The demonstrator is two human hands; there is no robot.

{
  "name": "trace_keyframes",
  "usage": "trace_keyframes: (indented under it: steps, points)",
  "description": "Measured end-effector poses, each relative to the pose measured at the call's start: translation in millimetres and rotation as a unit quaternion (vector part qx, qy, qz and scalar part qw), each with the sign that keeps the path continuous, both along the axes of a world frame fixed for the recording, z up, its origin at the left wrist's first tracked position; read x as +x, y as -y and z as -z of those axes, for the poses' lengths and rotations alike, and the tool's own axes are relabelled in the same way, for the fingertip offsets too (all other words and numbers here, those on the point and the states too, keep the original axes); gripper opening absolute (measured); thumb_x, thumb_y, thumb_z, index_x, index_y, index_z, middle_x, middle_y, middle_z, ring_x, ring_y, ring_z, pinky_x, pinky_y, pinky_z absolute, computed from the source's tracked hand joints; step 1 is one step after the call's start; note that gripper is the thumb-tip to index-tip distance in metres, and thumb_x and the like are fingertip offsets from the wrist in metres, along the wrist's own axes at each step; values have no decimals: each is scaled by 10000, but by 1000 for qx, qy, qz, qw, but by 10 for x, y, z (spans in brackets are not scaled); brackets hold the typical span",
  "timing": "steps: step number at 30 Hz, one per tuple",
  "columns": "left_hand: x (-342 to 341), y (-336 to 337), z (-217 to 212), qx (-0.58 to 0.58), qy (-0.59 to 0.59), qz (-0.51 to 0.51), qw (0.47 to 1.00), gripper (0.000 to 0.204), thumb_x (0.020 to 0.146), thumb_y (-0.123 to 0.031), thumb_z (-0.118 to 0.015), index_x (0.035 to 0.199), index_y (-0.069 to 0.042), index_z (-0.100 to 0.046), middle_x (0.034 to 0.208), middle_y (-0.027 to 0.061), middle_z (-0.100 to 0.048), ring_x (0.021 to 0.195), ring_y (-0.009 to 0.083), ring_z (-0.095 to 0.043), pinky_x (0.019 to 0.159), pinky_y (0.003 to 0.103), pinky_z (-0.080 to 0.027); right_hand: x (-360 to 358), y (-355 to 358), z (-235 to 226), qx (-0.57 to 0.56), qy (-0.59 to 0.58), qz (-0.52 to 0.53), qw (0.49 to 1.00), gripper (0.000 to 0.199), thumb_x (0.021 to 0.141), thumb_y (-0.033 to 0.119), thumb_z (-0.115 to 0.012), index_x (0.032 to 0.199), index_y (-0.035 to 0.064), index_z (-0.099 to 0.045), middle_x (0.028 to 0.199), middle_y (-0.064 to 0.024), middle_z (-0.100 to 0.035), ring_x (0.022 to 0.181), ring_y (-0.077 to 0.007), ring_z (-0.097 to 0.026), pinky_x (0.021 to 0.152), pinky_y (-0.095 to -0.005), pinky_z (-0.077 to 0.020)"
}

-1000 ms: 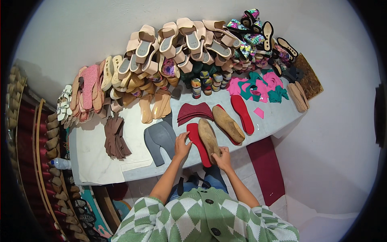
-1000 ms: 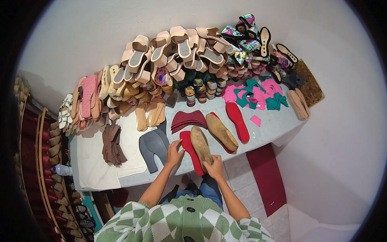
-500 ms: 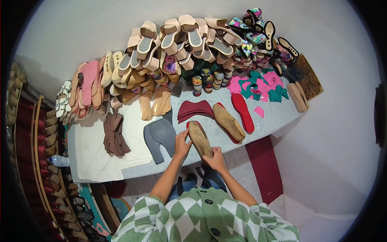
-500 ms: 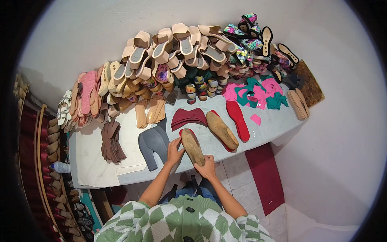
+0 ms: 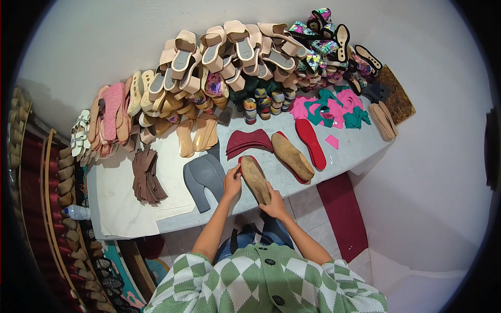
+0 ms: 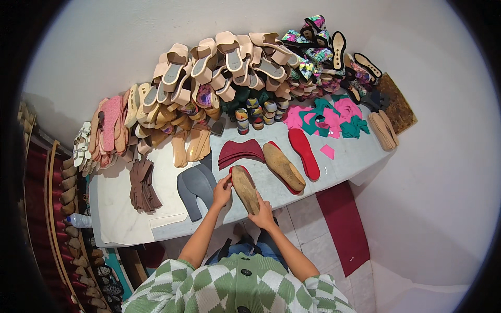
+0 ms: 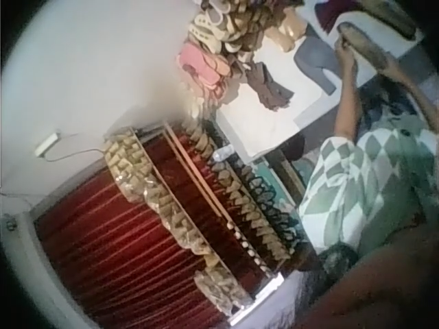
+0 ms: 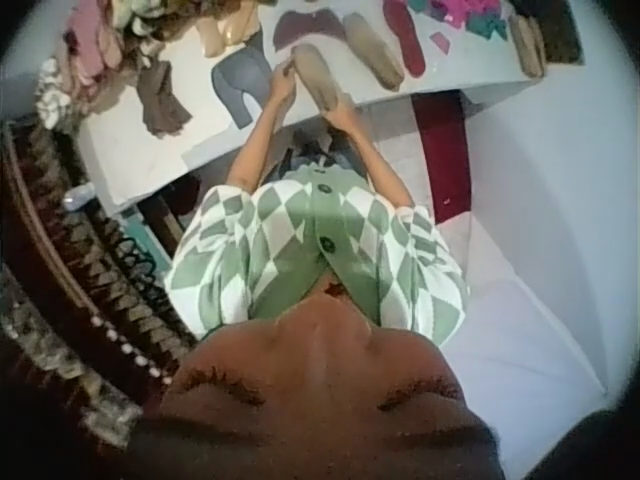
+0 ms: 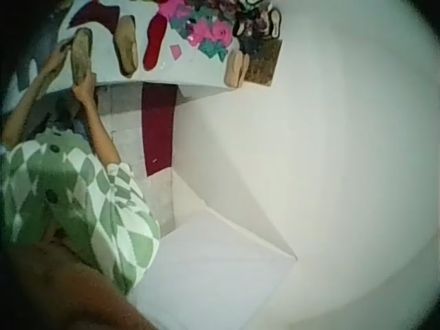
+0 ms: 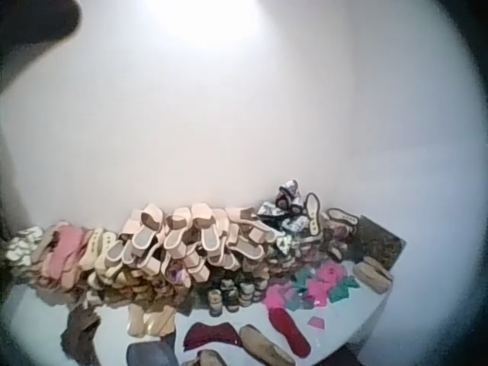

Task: Assembling shoe uppers onto lasts and organizing shoe components on a work table.

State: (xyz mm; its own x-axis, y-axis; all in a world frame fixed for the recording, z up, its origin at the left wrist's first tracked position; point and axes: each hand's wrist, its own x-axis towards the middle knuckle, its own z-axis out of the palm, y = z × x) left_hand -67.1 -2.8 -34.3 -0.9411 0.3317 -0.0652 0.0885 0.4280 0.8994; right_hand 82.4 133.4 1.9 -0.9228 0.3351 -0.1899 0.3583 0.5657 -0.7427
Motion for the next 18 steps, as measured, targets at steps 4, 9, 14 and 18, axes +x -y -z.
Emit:
trace_keyframes:
  steps: [4, 9, 14, 18]
  points:
    - [-5, -9, 4, 25, -15, 11, 1000, 422, 808, -13, -494, 1220, -98, -506, 1053, 131, -563, 940, 250, -570, 835, 315, -439, 11, 25, 21, 0, 5, 13, 1000, 960, 578, 205, -705, 1399, 162, -211, 950, -265, -483, 929, -406, -491, 859, -421, -406]
    - [-8, 36, 49, 34, -43, 17, 998, 421, 798, -31, -484, 1213, -97, -515, 1011, 137, -569, 879, 244, -568, 803, 314, -439, -24, -12, -57, -19, 39, -6, 999, 982, 582, 251, -724, 1401, 155, -189, 987, -268, -469, 973, -406, -479, 882, -420, -393]
    - [-6, 16, 32, 26, -51, 14, 998, 439, 776, -35, -489, 1210, -91, -516, 972, 142, -568, 838, 247, -562, 772, 323, -440, -112, -209, -43, -48, 18, -63, 997, 983, 608, 349, -741, 1384, 73, -203, 1060, -297, -457, 986, -401, -480, 892, -410, -388]
    - [-25, -58, -79, 5, -59, 22, 998, 408, 762, -28, -494, 1168, -60, -527, 975, 153, -566, 835, 257, -570, 766, 334, -449, -347, -597, 8, -144, 81, -89, 982, 721, 722, 332, -679, 1288, 13, -367, 1081, -262, -478, 974, -336, -507, 873, -377, -402]
